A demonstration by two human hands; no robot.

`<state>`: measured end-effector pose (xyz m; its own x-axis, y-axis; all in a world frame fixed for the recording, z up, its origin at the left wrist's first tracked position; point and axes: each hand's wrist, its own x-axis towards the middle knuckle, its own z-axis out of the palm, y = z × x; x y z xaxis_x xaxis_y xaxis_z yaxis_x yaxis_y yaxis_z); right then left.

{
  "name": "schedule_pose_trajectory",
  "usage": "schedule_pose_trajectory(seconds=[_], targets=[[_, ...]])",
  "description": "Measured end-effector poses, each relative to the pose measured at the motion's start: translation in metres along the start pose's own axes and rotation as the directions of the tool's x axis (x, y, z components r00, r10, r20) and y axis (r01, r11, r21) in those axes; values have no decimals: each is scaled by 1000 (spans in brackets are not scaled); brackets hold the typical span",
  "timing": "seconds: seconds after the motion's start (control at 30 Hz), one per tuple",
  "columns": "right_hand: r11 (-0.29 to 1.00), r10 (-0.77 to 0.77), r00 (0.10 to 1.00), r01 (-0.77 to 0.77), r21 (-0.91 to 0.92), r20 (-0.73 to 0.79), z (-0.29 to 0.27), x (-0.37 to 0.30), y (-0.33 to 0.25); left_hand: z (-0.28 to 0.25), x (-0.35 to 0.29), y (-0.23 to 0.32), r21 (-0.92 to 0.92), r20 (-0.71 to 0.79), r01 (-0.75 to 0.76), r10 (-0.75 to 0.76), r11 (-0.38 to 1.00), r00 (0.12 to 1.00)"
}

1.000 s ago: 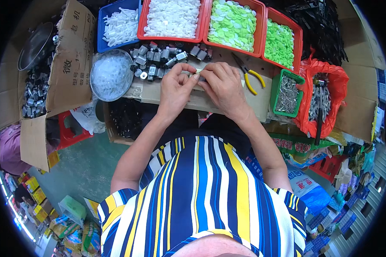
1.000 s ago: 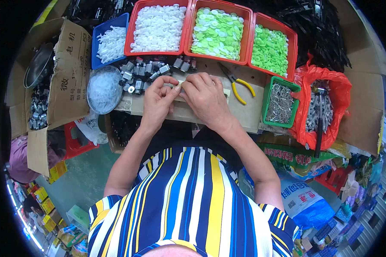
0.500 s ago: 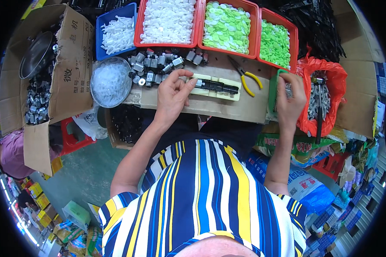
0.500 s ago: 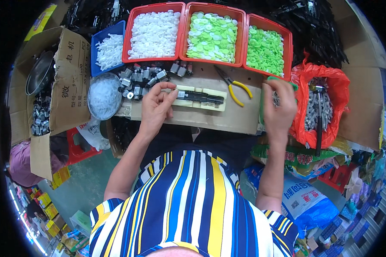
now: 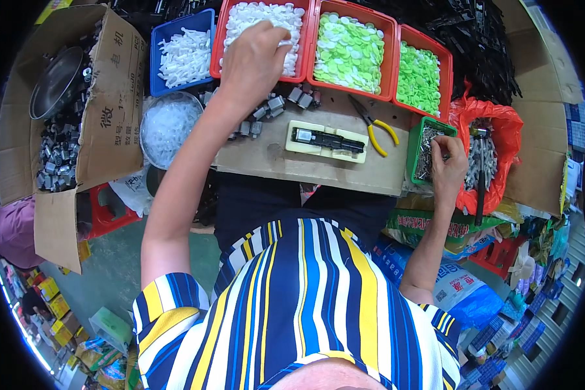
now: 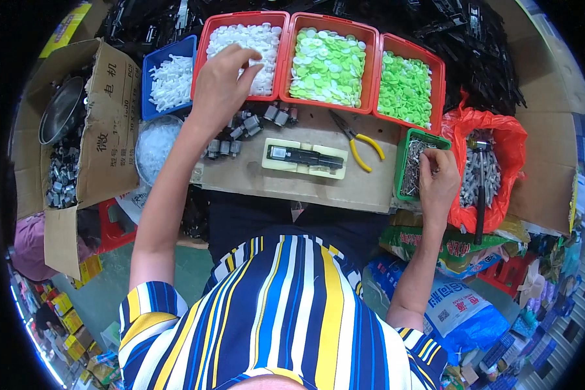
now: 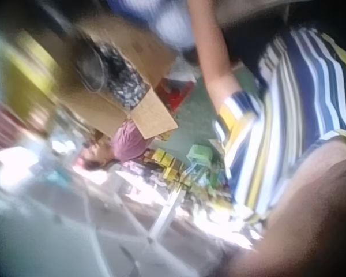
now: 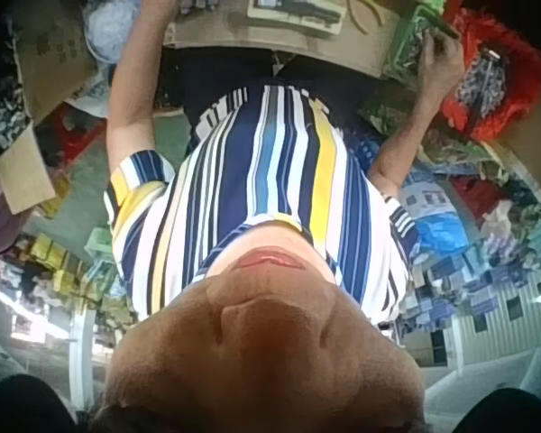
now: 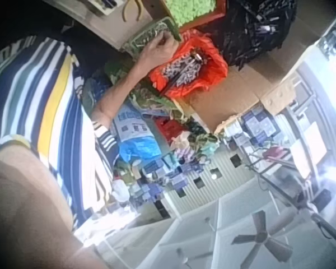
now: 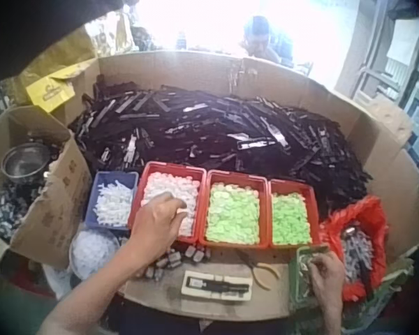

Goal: Manually assembling small electronic motor components and housings at a factory workbench.

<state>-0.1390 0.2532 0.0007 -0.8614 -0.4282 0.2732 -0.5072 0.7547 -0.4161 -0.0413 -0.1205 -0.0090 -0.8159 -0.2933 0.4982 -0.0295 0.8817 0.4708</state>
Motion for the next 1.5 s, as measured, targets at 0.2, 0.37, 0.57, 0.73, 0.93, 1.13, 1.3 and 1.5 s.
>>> schedule_pose_trajectory(seconds=[0.2, 0.37, 0.57, 0.73, 0.93, 1.13, 1.3, 1.5], targets=[[1000, 15, 999, -15, 9, -44, -2, -5, 1, 28, 29, -19, 182, 37, -127, 122, 975, 992], [998, 62, 996, -59, 35, -67, -3, -11, 11, 22, 34, -22, 253, 115, -246, 224, 935, 968], [998, 48, 993, -43, 48, -111, -5, -7, 8, 5, 24, -8, -6, -42, -163, 162, 987, 986], [999, 25, 995, -21, 42, -94, -2, -5, 3, -11, -4, 28, -392, 63, 189, -179, 900, 982], [980, -25, 988, 55, 192, -154, -3, 0, -29, -6, -38, 65, -699, 336, 441, -286, 563, 897], [876, -294, 935, 347, 335, -199, 14, -11, -98, 18, -52, 110, -710, 405, 495, -286, 501, 869], [880, -352, 907, 405, 247, -232, 29, -14, -111, 17, -55, 120, -689, 362, 477, -312, 545, 879], [888, -407, 882, 443, 122, -238, 30, -17, -110, 20, -57, 123, -695, 319, 431, -291, 576, 902]])
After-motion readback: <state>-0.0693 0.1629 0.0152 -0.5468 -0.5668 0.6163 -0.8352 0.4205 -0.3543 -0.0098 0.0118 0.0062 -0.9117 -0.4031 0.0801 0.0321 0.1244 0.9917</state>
